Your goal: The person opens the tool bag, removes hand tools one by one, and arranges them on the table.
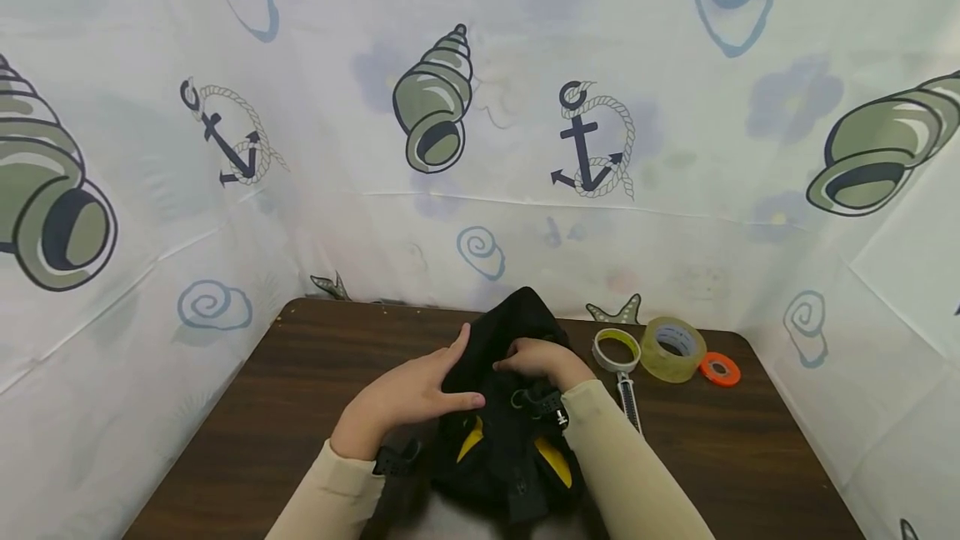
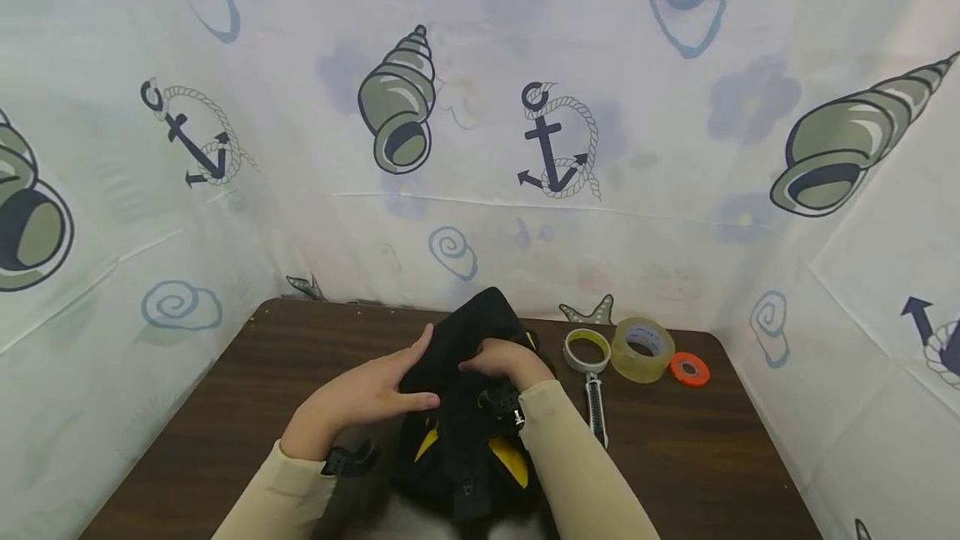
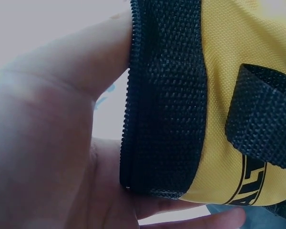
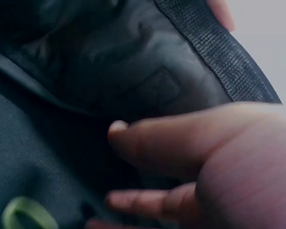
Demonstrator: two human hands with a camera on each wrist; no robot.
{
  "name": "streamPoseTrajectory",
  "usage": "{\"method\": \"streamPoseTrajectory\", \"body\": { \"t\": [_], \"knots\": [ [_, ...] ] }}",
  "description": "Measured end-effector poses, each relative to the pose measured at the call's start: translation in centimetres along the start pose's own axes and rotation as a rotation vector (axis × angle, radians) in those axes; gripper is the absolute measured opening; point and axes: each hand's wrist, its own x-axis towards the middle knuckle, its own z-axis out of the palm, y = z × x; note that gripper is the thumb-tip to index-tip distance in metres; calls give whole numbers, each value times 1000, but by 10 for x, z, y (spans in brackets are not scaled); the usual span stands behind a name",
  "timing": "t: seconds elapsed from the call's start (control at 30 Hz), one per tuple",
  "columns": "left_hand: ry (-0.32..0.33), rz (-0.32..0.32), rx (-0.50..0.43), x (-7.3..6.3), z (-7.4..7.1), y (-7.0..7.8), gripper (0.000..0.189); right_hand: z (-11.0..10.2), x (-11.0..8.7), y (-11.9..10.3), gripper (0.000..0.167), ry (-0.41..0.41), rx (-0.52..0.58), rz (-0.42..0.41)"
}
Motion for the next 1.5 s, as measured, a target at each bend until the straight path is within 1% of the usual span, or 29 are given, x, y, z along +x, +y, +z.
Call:
{"method": "streamPoseTrajectory", "body": {
  "t": [0.07, 0.17, 0.23, 0.3, 0.43, 0.6, 0.8, 0.83, 0.93, 1.0, 1.07, 1.5],
  "knots": [
    [2, 0, 2, 1, -1, 1, 114, 0, 0, -1, 52, 10, 27, -40],
    [2, 2, 1, 1, -1, 1, 113, -1, 0, -3, 46, 53, 41, -85],
    [2, 6, 0, 1, -1, 1, 113, -1, 0, -3, 43, 86, 28, -85],
    [2, 8, 1, 1, 0, 1, 113, -1, 0, -3, 40, 116, -14, -70],
    [5, 7, 7, 1, 1, 0, 112, 1, -1, -2, 38, 141, -54, -47],
    [5, 3, 12, 1, 1, -1, 111, 5, 1, 3, 36, 140, -61, -54],
    [11, 6, 8, 0, 1, -1, 110, 12, 6, 6, 39, 135, -149, -106],
    [9, 6, 7, 0, 1, -1, 110, 13, 6, 6, 40, 129, -163, -111],
    [6, 6, 7, 0, 1, -1, 110, 17, 8, 7, 52, 105, -194, -100],
    [4, 6, 7, 0, 0, -1, 111, 20, 9, 7, 59, 99, -199, -89],
    [5, 7, 5, 0, 0, -1, 111, 22, 10, 7, 61, 100, -198, -86],
    [14, 8, 4, 0, 1, -2, 113, 33, 16, 10, 40, 149, -261, -144]
  ]
}}
